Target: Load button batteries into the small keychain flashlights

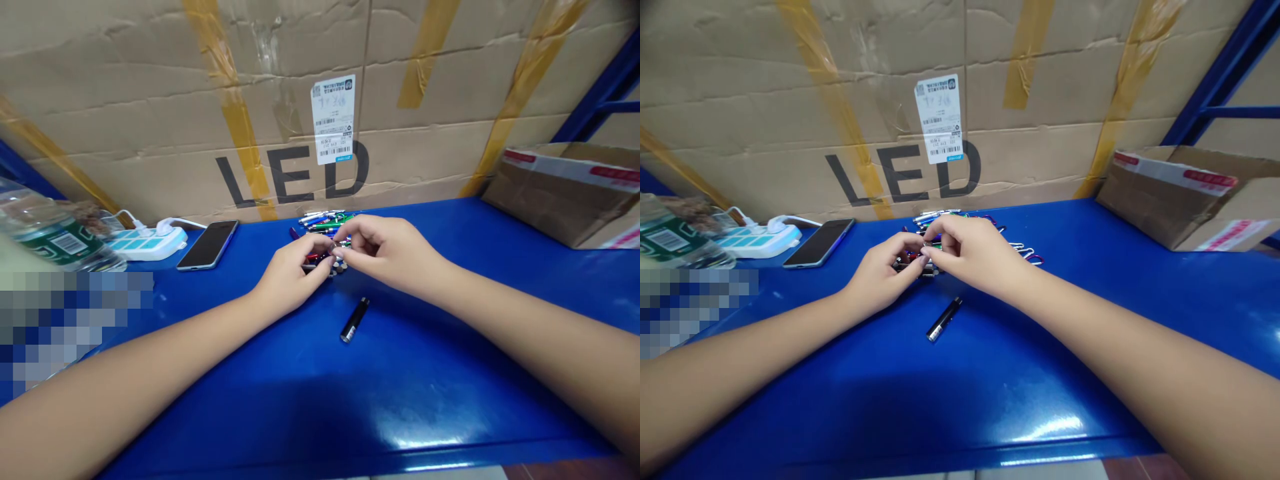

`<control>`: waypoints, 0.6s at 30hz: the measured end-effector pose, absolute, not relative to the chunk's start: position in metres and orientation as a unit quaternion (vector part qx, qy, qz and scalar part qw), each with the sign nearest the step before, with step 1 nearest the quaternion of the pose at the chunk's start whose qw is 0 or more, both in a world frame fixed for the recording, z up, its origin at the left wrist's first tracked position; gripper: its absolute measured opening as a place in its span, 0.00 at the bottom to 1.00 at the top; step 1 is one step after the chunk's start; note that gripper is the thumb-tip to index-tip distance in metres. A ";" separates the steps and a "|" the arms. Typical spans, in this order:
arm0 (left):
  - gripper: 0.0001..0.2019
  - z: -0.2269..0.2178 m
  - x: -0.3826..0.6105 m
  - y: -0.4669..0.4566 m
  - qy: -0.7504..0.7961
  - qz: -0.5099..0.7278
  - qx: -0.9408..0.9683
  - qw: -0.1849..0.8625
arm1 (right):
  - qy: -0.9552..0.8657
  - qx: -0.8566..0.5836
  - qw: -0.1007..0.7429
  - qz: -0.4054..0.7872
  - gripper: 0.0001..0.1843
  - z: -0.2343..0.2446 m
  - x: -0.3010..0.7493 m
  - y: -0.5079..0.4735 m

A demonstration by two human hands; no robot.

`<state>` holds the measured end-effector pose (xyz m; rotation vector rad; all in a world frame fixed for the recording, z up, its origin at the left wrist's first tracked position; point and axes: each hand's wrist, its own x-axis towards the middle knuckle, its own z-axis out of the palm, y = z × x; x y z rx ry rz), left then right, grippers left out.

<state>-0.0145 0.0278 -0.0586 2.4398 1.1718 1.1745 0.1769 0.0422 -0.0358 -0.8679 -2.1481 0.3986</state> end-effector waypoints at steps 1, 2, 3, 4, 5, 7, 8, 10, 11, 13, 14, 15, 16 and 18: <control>0.08 -0.059 -0.014 0.028 0.395 0.396 0.823 0.095 | -0.843 -0.340 0.386 0.156 0.05 -0.036 0.177 0.042; 0.08 -0.059 -0.015 0.028 0.396 0.395 0.823 0.096 | -0.843 -0.340 0.386 0.156 0.05 -0.036 0.177 0.043; 0.08 -0.059 -0.015 0.028 0.397 0.394 0.823 0.097 | -0.843 -0.340 0.386 0.156 0.05 -0.037 0.178 0.043; 0.08 -0.059 -0.015 0.028 0.398 0.394 0.823 0.098 | -0.843 -0.341 0.386 0.156 0.06 -0.037 0.178 0.044; 0.08 -0.059 -0.015 0.028 0.398 0.394 0.823 0.100 | -0.843 -0.342 0.385 0.155 0.06 -0.037 0.178 0.044; 0.08 -0.059 -0.015 0.029 0.398 0.394 0.822 0.102 | -0.844 -0.343 0.382 0.155 0.06 -0.037 0.178 0.044; 0.08 -0.059 -0.015 0.029 0.397 0.394 0.822 0.102 | -0.845 -0.344 0.380 0.155 0.07 -0.037 0.178 0.045; 0.08 -0.059 -0.015 0.029 0.398 0.394 0.822 0.103 | -0.846 -0.346 0.374 0.156 0.07 -0.037 0.178 0.045; 0.08 -0.058 -0.015 0.028 0.398 0.394 0.822 0.104 | -0.847 -0.347 0.372 0.155 0.07 -0.037 0.178 0.044; 0.08 -0.058 -0.014 0.028 0.398 0.393 0.822 0.106 | -0.848 -0.349 0.367 0.156 0.08 -0.037 0.178 0.044; 0.08 -0.058 -0.014 0.028 0.398 0.392 0.822 0.107 | -0.849 -0.349 0.366 0.157 0.08 -0.037 0.179 0.044; 0.08 -0.058 -0.014 0.028 0.398 0.392 0.823 0.108 | -0.850 -0.348 0.364 0.157 0.08 -0.037 0.179 0.044; 0.08 -0.058 -0.014 0.028 0.398 0.391 0.823 0.108 | -0.851 -0.347 0.363 0.156 0.08 -0.037 0.179 0.044; 0.08 -0.058 -0.014 0.028 0.398 0.391 0.823 0.108 | -0.853 -0.346 0.360 0.153 0.08 -0.037 0.179 0.044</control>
